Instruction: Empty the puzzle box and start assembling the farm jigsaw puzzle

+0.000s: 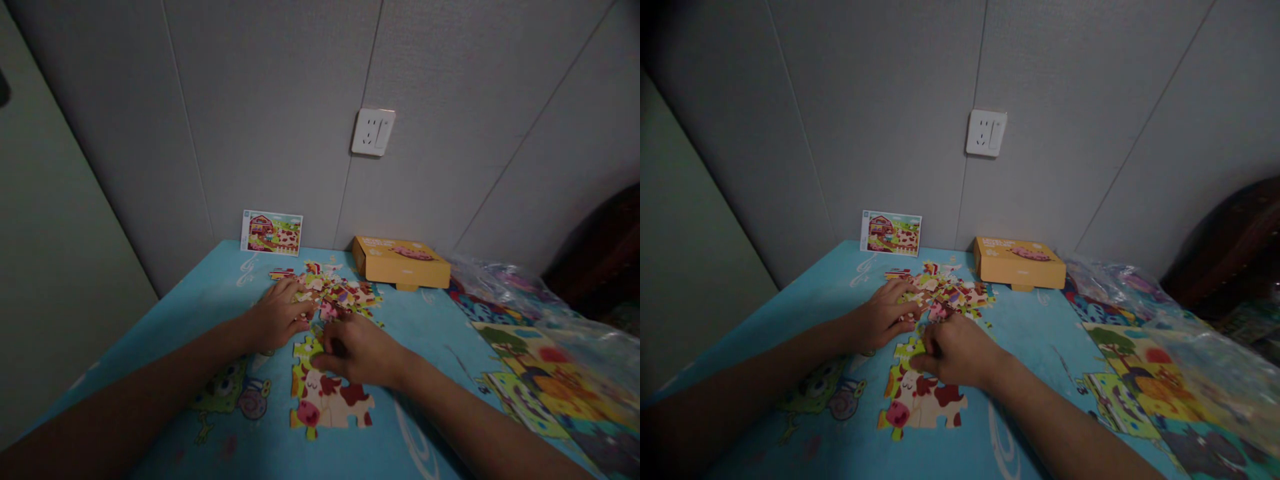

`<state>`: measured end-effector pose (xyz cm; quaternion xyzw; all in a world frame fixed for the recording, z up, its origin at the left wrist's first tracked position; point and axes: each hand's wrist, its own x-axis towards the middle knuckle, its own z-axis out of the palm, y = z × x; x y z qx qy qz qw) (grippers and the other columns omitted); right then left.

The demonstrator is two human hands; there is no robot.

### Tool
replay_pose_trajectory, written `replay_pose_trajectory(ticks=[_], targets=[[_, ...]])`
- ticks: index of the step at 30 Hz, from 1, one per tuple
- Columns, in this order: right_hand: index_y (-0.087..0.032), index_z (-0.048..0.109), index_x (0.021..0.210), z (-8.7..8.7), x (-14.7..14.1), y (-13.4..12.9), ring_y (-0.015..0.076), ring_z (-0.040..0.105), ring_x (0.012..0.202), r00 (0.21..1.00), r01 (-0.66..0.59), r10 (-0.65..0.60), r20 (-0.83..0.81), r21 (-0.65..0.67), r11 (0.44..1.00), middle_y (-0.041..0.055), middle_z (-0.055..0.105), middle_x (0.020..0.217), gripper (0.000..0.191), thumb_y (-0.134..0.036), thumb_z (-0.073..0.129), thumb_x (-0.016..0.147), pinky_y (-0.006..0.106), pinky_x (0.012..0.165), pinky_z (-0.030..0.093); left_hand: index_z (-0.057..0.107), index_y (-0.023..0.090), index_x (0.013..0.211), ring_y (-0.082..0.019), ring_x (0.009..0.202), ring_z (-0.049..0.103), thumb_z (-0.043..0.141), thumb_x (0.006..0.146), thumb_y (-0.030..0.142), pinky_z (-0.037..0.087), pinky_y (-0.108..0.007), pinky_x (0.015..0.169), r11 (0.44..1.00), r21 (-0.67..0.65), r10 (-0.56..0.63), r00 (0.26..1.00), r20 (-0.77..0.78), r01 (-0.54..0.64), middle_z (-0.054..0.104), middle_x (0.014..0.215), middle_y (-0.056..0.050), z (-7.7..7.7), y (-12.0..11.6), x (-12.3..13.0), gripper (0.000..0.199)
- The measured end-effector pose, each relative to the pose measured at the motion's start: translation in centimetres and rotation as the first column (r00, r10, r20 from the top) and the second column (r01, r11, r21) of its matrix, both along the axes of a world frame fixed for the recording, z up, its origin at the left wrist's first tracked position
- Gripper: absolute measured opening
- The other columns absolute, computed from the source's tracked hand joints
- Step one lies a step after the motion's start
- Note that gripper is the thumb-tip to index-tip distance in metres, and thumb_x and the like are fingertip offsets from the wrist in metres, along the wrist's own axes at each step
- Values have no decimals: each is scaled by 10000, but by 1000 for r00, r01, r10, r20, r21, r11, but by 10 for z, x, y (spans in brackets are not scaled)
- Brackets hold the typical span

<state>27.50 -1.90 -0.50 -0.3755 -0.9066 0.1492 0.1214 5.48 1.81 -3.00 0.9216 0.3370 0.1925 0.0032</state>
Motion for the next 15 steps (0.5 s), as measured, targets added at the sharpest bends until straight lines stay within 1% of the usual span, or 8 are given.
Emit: replay_pose_trajectory(ticks=[2,4,7,9,12,15], targets=[[-186,596,764,1,0,-1,92,423,557,999,31,-31,-25,-14,999,-33,554,625,209,-369,695,753,227,531,243,643,196,999,-326,1225,359,577,872,299,327,-540,1034,1000,11,2,1000,11,-3,469,1244,-133,0,0,0,177],[-186,597,774,2,-1,-1,89,432,548,999,34,-35,-31,-30,999,-36,554,626,188,-350,689,758,224,525,247,660,205,1018,-324,1228,358,581,871,281,318,-546,1042,999,18,-40,999,24,39,466,1261,-130,2,0,1,183],[-183,593,716,2,-3,-3,79,419,520,1000,4,-5,-28,-61,998,-45,534,584,168,-321,664,781,221,533,264,707,260,976,-304,1259,339,575,876,229,284,-529,1075,981,29,-195,980,40,194,447,1315,-89,7,-2,2,169],[-180,597,704,2,-3,-3,73,416,508,1000,-10,7,-31,-96,995,-49,532,572,165,-310,665,781,218,533,272,732,268,886,-292,1256,347,575,879,222,289,-511,1077,966,29,-258,964,57,257,451,1320,-70,10,-4,4,164],[-170,591,682,1,-4,-4,69,407,494,999,-37,34,-30,-113,993,-51,523,563,173,-294,667,777,221,515,267,743,254,842,-293,1238,364,611,862,251,297,-511,1072,971,26,-241,967,88,239,469,1305,-74,9,-4,5,134],[-164,564,614,5,-7,-9,62,373,476,997,-67,63,-50,-79,995,-59,476,530,208,-254,667,771,227,500,257,751,270,885,-291,1225,372,635,842,248,295,-517,1074,979,10,-204,974,97,204,485,1291,-70,7,-4,6,126]])
